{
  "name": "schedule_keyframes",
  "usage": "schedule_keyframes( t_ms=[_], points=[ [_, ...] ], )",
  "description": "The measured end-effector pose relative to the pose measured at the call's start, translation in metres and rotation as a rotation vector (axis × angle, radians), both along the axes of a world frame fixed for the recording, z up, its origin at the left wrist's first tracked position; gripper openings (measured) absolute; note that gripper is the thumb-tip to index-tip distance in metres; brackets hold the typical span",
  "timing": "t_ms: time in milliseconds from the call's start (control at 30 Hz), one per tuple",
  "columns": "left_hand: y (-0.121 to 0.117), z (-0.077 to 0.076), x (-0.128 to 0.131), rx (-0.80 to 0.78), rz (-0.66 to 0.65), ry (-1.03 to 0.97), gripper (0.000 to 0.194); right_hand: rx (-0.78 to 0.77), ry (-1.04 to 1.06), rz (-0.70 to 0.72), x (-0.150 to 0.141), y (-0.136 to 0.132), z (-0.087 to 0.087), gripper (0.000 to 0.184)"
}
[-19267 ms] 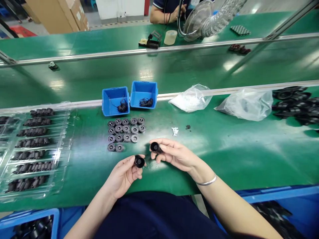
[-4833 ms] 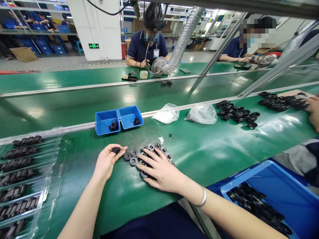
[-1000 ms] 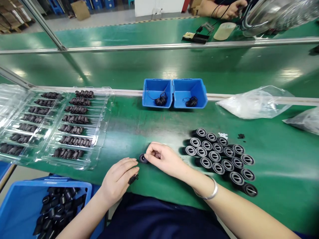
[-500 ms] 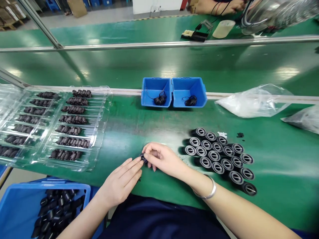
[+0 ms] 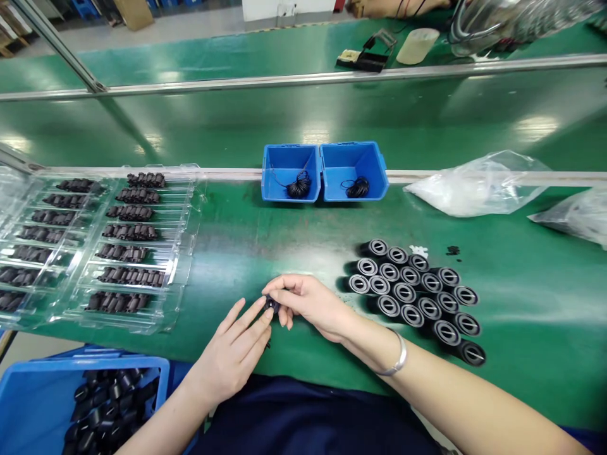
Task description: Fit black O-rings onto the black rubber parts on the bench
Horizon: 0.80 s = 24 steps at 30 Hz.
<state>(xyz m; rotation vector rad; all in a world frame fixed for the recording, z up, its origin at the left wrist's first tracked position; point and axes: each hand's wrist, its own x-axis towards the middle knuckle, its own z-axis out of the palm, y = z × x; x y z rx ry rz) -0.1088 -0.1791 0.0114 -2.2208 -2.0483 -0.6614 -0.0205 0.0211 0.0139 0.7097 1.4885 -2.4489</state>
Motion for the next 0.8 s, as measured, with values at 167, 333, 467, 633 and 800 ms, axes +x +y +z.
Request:
schedule_keyframes(
  t_ms=[167, 333, 467, 633, 800],
  points=[
    [0.003, 0.003, 0.003, -0.016, 0.012, 0.059, 0.035, -0.056, 0.053, -0.161, 0.020, -0.014, -0.001, 0.035],
    [0.003, 0.004, 0.010, -0.028, 0.020, 0.126, 0.036, -0.082, 0.057, -0.141, 0.026, -0.011, 0.003, 0.036],
    [0.005, 0.001, 0.017, -0.038, 0.036, 0.136, 0.033, -0.147, 0.008, -0.015, 0.018, 0.000, 0.002, 0.040],
    [0.006, 0.002, 0.012, -0.025, 0.015, 0.094, 0.034, -0.191, -0.003, 0.034, 0.011, 0.006, 0.000, 0.037],
    [0.005, 0.005, 0.008, -0.058, 0.005, 0.079, 0.037, -0.201, -0.009, 0.036, 0.009, 0.005, 0.003, 0.038]
  ],
)
